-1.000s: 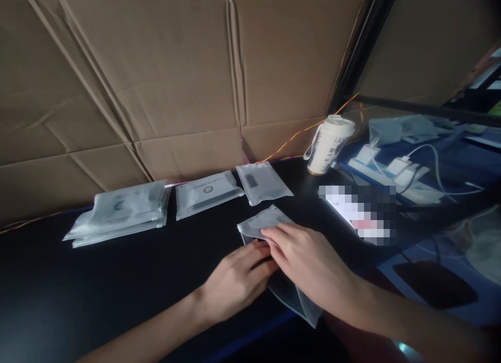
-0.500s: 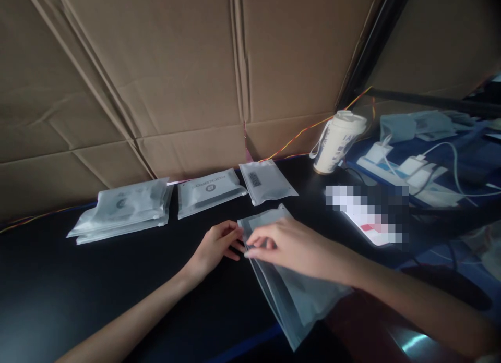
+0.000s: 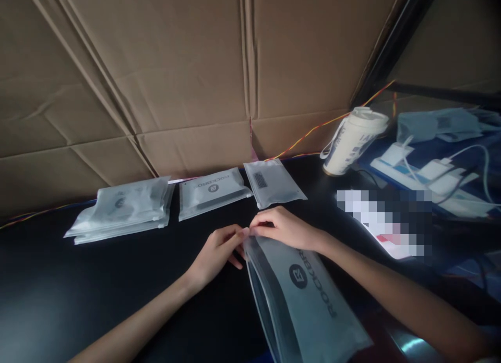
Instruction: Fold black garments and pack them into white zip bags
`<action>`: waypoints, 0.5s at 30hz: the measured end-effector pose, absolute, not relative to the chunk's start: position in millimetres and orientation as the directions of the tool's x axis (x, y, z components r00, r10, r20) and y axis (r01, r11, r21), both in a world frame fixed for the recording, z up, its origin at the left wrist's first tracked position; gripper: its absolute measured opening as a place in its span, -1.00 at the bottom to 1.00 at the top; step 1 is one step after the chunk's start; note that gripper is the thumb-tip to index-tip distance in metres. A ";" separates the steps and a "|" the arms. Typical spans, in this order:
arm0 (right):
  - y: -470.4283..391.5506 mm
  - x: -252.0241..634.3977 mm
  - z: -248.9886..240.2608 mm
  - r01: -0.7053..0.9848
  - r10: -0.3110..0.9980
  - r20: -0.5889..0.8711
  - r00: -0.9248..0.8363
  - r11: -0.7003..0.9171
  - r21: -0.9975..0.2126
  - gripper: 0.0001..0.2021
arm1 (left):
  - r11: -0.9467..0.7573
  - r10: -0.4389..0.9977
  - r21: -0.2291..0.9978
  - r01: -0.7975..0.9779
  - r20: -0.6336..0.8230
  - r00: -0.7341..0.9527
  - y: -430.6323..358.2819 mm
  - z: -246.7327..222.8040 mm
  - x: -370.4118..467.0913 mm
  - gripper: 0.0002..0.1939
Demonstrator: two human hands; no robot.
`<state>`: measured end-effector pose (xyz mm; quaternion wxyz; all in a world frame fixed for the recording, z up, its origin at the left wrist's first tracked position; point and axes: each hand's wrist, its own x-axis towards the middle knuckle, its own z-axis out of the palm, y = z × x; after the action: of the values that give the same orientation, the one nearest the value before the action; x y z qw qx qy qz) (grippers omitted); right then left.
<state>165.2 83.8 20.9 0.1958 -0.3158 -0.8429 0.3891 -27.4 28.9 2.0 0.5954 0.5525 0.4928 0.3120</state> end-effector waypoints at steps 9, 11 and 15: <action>78.8 168.0 20.3 0.434 0.778 0.218 -0.590 0.533 -0.727 -0.81 | 0.227 0.878 0.938 0.261 -0.313 0.361 16.9 3.5 -18.2 -0.60; 79.0 169.2 20.7 0.463 0.798 0.239 -0.553 0.533 -0.708 -0.79 | 0.279 0.846 0.920 0.274 -0.370 0.383 10.5 4.7 -13.8 -0.59; 82.2 173.5 18.6 0.533 0.830 0.234 -0.506 0.514 -0.672 -0.75 | 0.337 0.778 0.827 0.451 -0.514 0.361 -7.7 8.5 -3.9 -0.59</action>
<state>173.5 82.2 18.6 0.2762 -0.4130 -0.8252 0.2687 -3.9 -7.7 8.5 0.6062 0.5597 0.5487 0.1350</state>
